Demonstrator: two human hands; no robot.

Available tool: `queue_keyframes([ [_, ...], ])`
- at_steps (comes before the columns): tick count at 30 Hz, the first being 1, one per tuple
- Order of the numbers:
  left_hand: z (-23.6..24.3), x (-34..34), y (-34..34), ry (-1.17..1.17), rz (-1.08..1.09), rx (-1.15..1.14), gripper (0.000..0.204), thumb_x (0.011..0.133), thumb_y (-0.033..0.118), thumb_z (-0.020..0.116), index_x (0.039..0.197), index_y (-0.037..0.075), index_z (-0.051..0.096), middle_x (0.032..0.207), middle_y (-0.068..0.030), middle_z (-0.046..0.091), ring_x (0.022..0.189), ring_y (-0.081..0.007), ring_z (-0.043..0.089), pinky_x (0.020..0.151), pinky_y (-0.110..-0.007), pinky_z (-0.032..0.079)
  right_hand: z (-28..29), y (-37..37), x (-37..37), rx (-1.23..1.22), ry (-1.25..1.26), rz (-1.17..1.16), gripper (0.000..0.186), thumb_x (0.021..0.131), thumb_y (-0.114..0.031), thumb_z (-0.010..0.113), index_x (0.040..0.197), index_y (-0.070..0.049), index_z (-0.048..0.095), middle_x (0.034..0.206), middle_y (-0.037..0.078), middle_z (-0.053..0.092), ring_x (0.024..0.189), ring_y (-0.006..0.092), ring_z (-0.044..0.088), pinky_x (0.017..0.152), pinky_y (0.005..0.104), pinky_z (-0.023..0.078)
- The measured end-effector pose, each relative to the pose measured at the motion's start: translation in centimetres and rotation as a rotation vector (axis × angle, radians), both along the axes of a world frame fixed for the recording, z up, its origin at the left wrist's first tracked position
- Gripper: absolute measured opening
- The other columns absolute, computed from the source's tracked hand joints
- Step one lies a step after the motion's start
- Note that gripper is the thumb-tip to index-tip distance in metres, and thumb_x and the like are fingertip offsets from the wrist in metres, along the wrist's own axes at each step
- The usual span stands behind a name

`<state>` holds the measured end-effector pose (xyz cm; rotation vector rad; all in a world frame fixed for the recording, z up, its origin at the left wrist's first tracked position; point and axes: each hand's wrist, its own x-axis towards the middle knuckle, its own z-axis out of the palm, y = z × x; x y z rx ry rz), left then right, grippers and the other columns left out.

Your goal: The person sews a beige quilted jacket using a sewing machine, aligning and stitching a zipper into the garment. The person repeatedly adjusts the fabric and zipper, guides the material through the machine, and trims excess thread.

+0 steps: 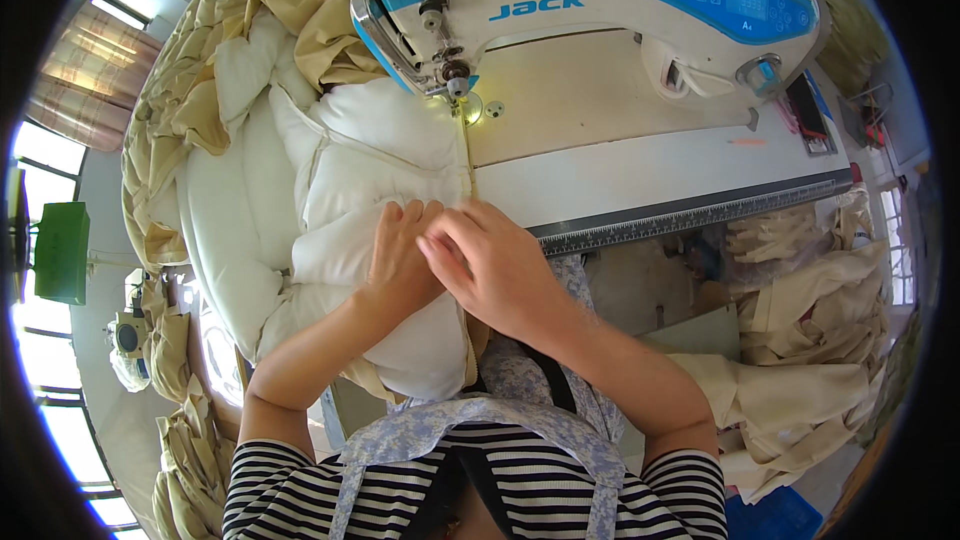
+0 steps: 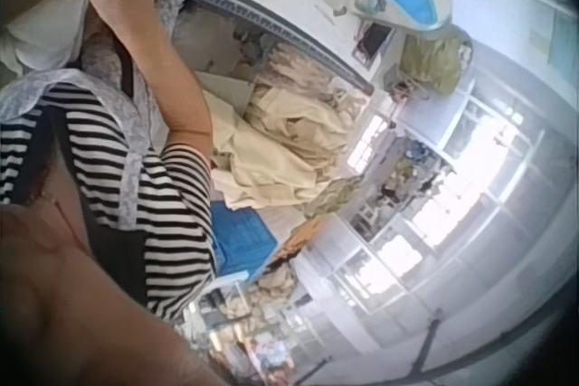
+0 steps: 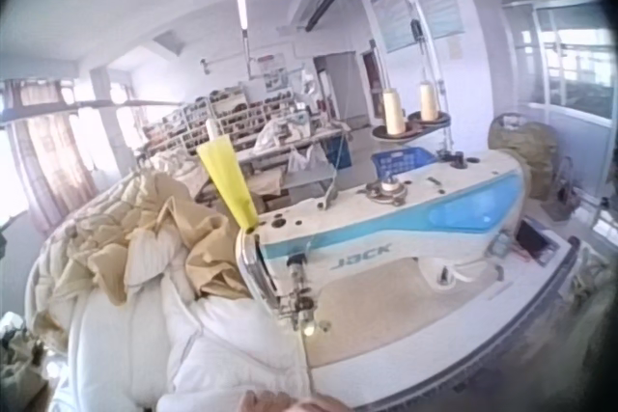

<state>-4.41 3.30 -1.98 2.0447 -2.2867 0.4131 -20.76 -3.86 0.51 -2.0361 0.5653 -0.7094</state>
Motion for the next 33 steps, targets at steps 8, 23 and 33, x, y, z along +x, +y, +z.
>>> queue_keyframes([
  [8, 0.0, 0.1, -1.7, 0.235, -0.011, -0.003, 0.038, 0.084, 0.026, 0.070, 0.116, 0.005, 0.067, 0.101, -0.0157, 0.070, 0.096, -0.0348, 0.067, 0.086, -0.051, 0.050, -0.9, -6.4, 14.3, -0.015, 0.189, 0.633, 0.062, 0.098, -0.042, 0.061, 0.145, -0.004, 0.051, 0.156, 0.019, 0.043, 0.144, 0.0341, 0.040, 0.122, 0.0425, 0.027],
  [23, 5.2, 1.5, -2.0, 0.409, 0.126, -0.295, 0.012, 0.094, 0.008, 0.067, 0.105, 0.004, 0.065, 0.089, -0.0113, 0.062, 0.077, -0.0312, 0.062, 0.069, -0.041, 0.050, -4.2, -7.6, 2.0, -0.987, -0.130, 0.234, 0.040, 0.071, -0.018, 0.074, 0.109, -0.005, 0.067, 0.110, 0.005, 0.064, 0.107, 0.0222, 0.060, 0.096, 0.0350, 0.049],
  [33, 3.9, 1.3, -2.9, 0.415, 0.051, -0.133, 0.020, 0.089, 0.007, 0.069, 0.109, 0.007, 0.066, 0.091, -0.0078, 0.061, 0.079, -0.0294, 0.063, 0.064, -0.042, 0.051, -5.5, -6.5, 2.6, -0.790, -0.058, 0.131, 0.020, 0.076, -0.010, 0.063, 0.094, -0.001, 0.068, 0.096, 0.008, 0.063, 0.098, 0.0242, 0.060, 0.089, 0.0343, 0.051],
])
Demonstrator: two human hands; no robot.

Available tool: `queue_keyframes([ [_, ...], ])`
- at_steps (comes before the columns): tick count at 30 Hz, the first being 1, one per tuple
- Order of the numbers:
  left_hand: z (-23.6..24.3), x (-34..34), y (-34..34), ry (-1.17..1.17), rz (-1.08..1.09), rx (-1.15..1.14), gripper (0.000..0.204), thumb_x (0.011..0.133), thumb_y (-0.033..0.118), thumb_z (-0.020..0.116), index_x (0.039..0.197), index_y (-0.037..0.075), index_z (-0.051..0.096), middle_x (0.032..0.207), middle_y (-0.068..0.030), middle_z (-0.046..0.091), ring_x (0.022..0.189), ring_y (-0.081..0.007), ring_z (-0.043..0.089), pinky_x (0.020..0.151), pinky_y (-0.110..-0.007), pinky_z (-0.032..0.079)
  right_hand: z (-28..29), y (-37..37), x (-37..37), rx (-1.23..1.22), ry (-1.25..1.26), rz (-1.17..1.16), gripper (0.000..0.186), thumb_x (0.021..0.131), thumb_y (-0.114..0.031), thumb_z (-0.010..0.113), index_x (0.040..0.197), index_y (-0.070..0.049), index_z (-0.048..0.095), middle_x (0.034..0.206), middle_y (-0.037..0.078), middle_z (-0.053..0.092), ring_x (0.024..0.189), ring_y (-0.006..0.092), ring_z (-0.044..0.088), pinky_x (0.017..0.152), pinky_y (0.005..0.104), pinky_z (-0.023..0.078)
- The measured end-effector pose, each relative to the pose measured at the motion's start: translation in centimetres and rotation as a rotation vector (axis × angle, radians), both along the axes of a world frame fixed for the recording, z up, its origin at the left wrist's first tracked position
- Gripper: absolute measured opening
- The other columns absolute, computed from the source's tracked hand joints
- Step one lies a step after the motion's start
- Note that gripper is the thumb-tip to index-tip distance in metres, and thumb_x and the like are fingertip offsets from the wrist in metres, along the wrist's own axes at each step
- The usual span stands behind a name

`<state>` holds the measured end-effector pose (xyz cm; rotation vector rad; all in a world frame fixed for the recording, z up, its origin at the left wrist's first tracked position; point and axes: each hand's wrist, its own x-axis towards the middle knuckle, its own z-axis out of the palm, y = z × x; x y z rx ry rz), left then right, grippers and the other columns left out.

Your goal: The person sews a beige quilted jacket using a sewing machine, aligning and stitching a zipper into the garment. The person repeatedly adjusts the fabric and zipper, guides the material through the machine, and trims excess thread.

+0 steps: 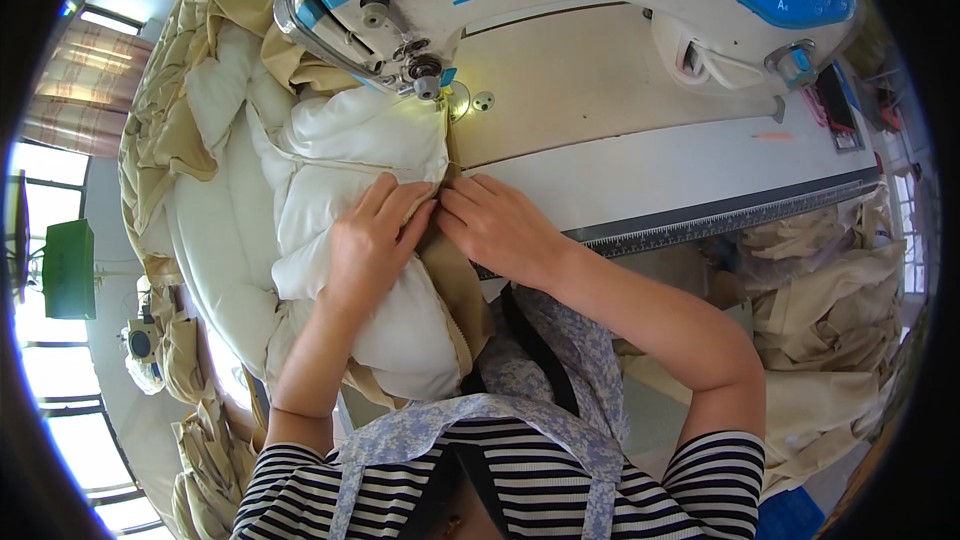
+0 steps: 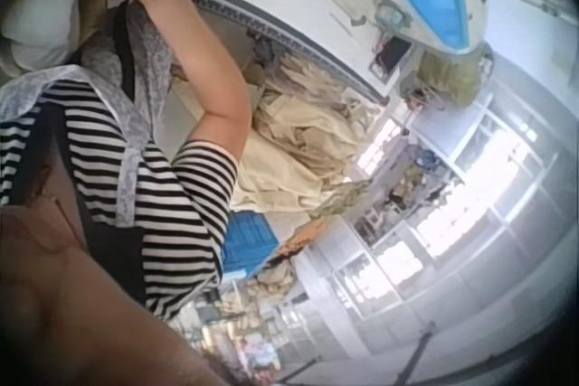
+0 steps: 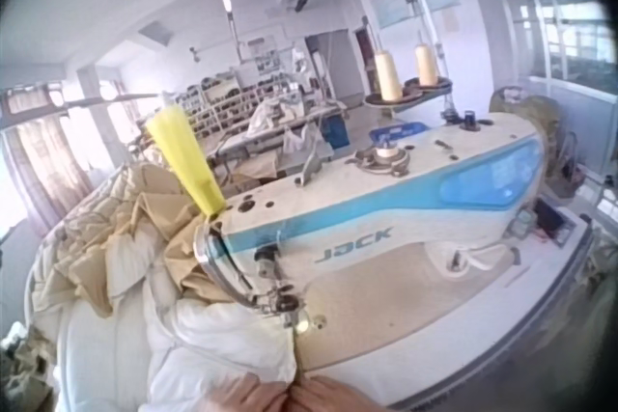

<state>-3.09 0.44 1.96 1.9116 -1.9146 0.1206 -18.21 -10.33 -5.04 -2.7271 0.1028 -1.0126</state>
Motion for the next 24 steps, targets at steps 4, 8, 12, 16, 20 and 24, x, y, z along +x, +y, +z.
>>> queue_keyframes([
  [4, -0.1, 1.1, -0.9, -0.184, -0.189, -0.052, 0.029, 0.081, 0.004, 0.071, 0.109, 0.008, 0.066, 0.099, -0.0055, 0.065, 0.092, -0.0282, 0.067, 0.082, -0.045, 0.055, 0.0, 0.7, -0.5, 0.006, -0.003, -0.062, 0.021, 0.077, -0.009, 0.063, 0.095, 0.001, 0.068, 0.099, 0.011, 0.065, 0.104, 0.0256, 0.060, 0.089, 0.0348, 0.050],
  [8, -0.6, 2.1, -1.8, -0.110, -0.308, 0.015, 0.029, 0.080, 0.003, 0.070, 0.109, 0.008, 0.066, 0.116, -0.0054, 0.068, 0.111, -0.0291, 0.066, 0.102, -0.048, 0.051, 0.0, 1.0, -0.7, -0.007, 0.030, -0.073, 0.024, 0.079, -0.011, 0.061, 0.098, 0.002, 0.069, 0.106, 0.014, 0.067, 0.111, 0.0268, 0.061, 0.092, 0.0361, 0.048],
  [12, -0.6, 2.8, -2.0, -0.020, -0.293, 0.118, 0.023, 0.086, 0.004, 0.067, 0.109, 0.007, 0.066, 0.121, -0.0063, 0.069, 0.115, -0.0269, 0.066, 0.105, -0.049, 0.049, 0.1, 1.0, -0.7, 0.029, 0.037, -0.070, 0.033, 0.074, -0.003, 0.064, 0.106, 0.002, 0.070, 0.113, 0.013, 0.068, 0.111, 0.0267, 0.062, 0.095, 0.0400, 0.048],
  [16, -0.7, 3.0, -2.1, 0.055, -0.298, 0.104, 0.026, 0.088, 0.008, 0.065, 0.113, 0.005, 0.064, 0.108, -0.0082, 0.068, 0.104, -0.0269, 0.067, 0.104, -0.050, 0.048, 0.4, 1.1, -0.7, 0.036, 0.048, -0.074, 0.034, 0.072, -0.003, 0.065, 0.106, 0.001, 0.071, 0.112, 0.012, 0.069, 0.110, 0.0254, 0.062, 0.093, 0.0406, 0.048],
  [20, -0.8, 3.0, -2.0, -0.002, -0.280, 0.100, 0.026, 0.088, 0.009, 0.066, 0.114, 0.006, 0.065, 0.107, -0.0083, 0.068, 0.101, -0.0265, 0.067, 0.104, -0.050, 0.047, 0.5, 1.0, -0.7, -0.017, 0.088, -0.070, 0.028, 0.082, -0.011, 0.061, 0.105, 0.002, 0.070, 0.112, 0.013, 0.069, 0.112, 0.0235, 0.060, 0.096, 0.0382, 0.045],
  [24, -0.6, 3.2, -2.1, -0.006, -0.290, 0.099, 0.022, 0.087, 0.009, 0.067, 0.110, 0.006, 0.065, 0.103, -0.0083, 0.067, 0.105, -0.0268, 0.067, 0.107, -0.050, 0.044, 0.5, 0.9, -0.6, -0.025, 0.076, -0.072, 0.028, 0.082, -0.011, 0.062, 0.105, 0.002, 0.070, 0.112, 0.013, 0.069, 0.113, 0.0234, 0.060, 0.097, 0.0388, 0.045],
])
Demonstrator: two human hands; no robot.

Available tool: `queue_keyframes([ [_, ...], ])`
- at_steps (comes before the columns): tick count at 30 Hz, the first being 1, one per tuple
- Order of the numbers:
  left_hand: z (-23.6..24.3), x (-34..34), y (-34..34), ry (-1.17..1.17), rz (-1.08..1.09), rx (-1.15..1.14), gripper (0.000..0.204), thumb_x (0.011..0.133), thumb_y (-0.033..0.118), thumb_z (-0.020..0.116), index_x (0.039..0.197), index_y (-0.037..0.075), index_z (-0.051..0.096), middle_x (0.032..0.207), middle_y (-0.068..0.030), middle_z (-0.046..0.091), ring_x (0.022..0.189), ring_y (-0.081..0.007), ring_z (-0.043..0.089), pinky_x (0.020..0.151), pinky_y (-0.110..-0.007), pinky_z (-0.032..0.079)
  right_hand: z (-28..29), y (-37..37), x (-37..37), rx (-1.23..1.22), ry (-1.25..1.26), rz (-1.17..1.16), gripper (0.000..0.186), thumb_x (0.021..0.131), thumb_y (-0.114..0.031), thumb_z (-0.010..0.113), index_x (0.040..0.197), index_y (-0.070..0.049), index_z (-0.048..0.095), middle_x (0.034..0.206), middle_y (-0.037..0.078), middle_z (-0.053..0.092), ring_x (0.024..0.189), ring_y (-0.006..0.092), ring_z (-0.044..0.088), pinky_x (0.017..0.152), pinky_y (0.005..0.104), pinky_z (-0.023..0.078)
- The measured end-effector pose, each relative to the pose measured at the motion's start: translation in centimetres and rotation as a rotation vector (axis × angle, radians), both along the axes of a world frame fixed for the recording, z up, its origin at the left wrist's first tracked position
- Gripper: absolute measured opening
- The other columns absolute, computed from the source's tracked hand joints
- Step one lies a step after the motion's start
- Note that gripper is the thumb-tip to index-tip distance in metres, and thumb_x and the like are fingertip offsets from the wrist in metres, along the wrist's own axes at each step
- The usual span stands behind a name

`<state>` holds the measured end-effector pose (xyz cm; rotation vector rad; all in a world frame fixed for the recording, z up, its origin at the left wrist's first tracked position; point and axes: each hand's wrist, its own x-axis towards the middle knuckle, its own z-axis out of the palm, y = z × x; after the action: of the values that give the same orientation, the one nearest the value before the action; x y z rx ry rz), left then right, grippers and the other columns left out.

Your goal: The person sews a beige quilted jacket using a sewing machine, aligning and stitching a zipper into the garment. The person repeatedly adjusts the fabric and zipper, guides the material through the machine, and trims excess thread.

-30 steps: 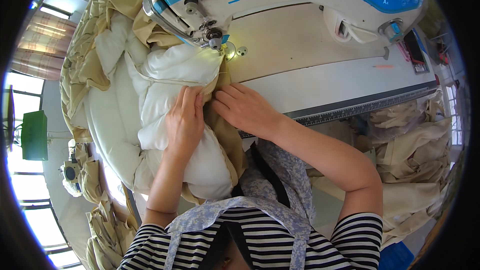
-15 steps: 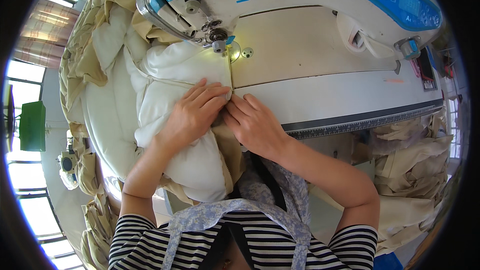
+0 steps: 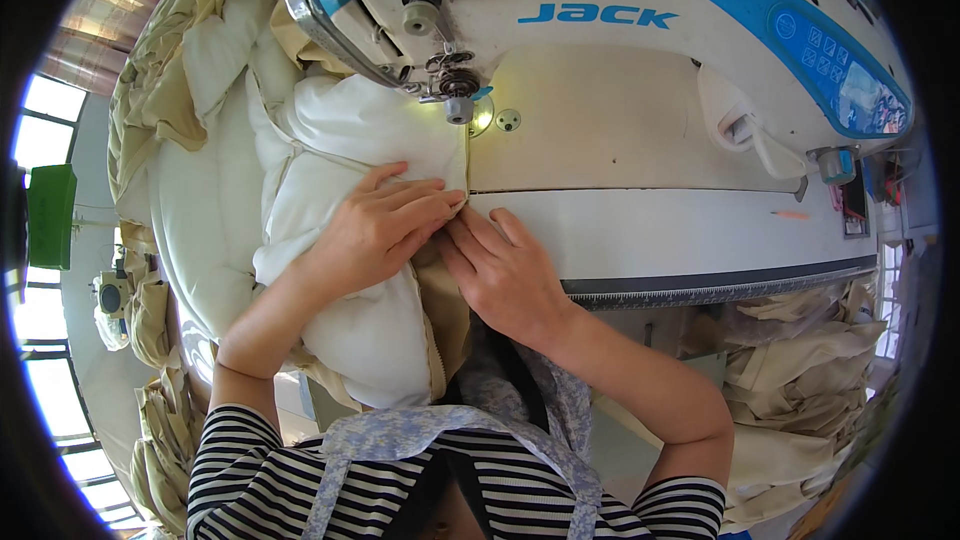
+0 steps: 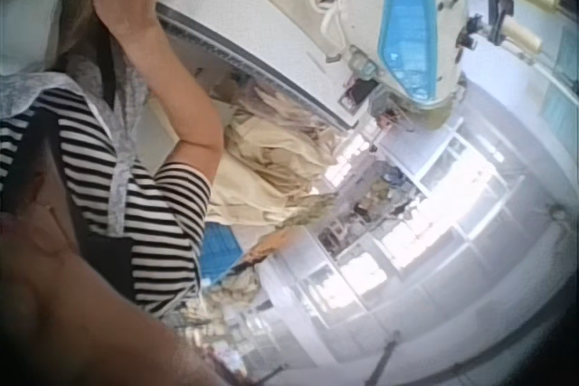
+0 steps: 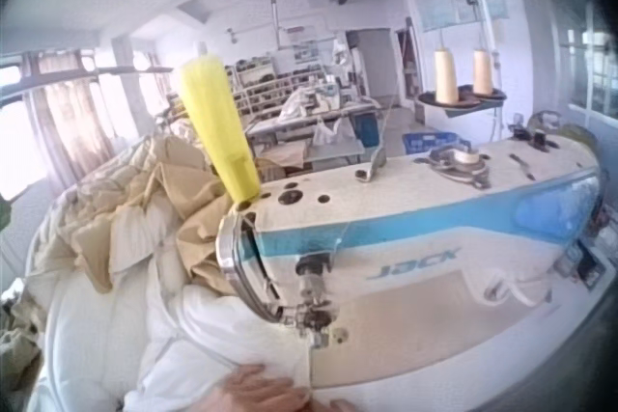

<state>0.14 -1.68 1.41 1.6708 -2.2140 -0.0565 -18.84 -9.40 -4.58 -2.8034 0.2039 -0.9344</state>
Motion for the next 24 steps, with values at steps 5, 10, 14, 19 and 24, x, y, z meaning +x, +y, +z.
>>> queue_keyframes([
  [5, 0.9, 1.1, -1.3, -0.086, -0.140, 0.079, 0.018, 0.092, 0.009, 0.067, 0.110, 0.008, 0.070, 0.105, -0.0042, 0.071, 0.127, -0.0299, 0.060, 0.116, -0.061, 0.028, 0.2, 0.1, 0.1, 0.015, 0.055, 0.014, 0.031, 0.082, -0.011, 0.062, 0.110, 0.003, 0.069, 0.113, 0.013, 0.067, 0.115, 0.0234, 0.059, 0.096, 0.0391, 0.045],
  [10, 1.4, 2.0, -1.8, 0.098, -0.097, 0.268, 0.013, 0.095, 0.012, 0.067, 0.106, 0.008, 0.072, 0.107, -0.0034, 0.070, 0.135, -0.0334, 0.053, 0.116, -0.069, 0.015, 0.4, 0.1, 0.1, -0.001, 0.039, 0.004, 0.035, 0.083, -0.010, 0.062, 0.115, 0.003, 0.068, 0.116, 0.012, 0.066, 0.116, 0.0232, 0.058, 0.095, 0.0392, 0.045],
  [14, 1.3, 1.8, -1.8, 0.188, -0.064, 0.302, 0.014, 0.096, 0.014, 0.067, 0.108, 0.009, 0.073, 0.112, -0.0023, 0.071, 0.137, -0.0340, 0.051, 0.116, -0.069, 0.016, 0.7, 0.0, -0.1, 0.004, 0.069, -0.001, 0.036, 0.083, -0.010, 0.063, 0.115, 0.003, 0.068, 0.117, 0.012, 0.066, 0.117, 0.0230, 0.058, 0.096, 0.0387, 0.044],
  [19, 0.9, 2.1, -2.0, 0.177, -0.083, 0.287, 0.015, 0.097, 0.015, 0.067, 0.109, 0.010, 0.073, 0.116, -0.0014, 0.071, 0.137, -0.0339, 0.051, 0.115, -0.069, 0.017, 0.8, -0.2, 0.0, 0.041, 0.051, -0.030, 0.038, 0.070, -0.003, 0.068, 0.108, 0.000, 0.071, 0.116, 0.010, 0.069, 0.114, 0.0240, 0.062, 0.095, 0.0430, 0.048],
  [24, 0.9, 3.9, -4.2, 0.144, -0.093, 0.324, 0.016, 0.096, 0.015, 0.067, 0.110, 0.010, 0.073, 0.117, 0.0002, 0.071, 0.137, -0.0324, 0.052, 0.116, -0.067, 0.017, 0.6, -1.8, 1.2, -0.036, 0.033, -0.054, 0.029, 0.081, -0.010, 0.063, 0.107, 0.002, 0.071, 0.113, 0.011, 0.068, 0.113, 0.0230, 0.061, 0.101, 0.0401, 0.046],
])
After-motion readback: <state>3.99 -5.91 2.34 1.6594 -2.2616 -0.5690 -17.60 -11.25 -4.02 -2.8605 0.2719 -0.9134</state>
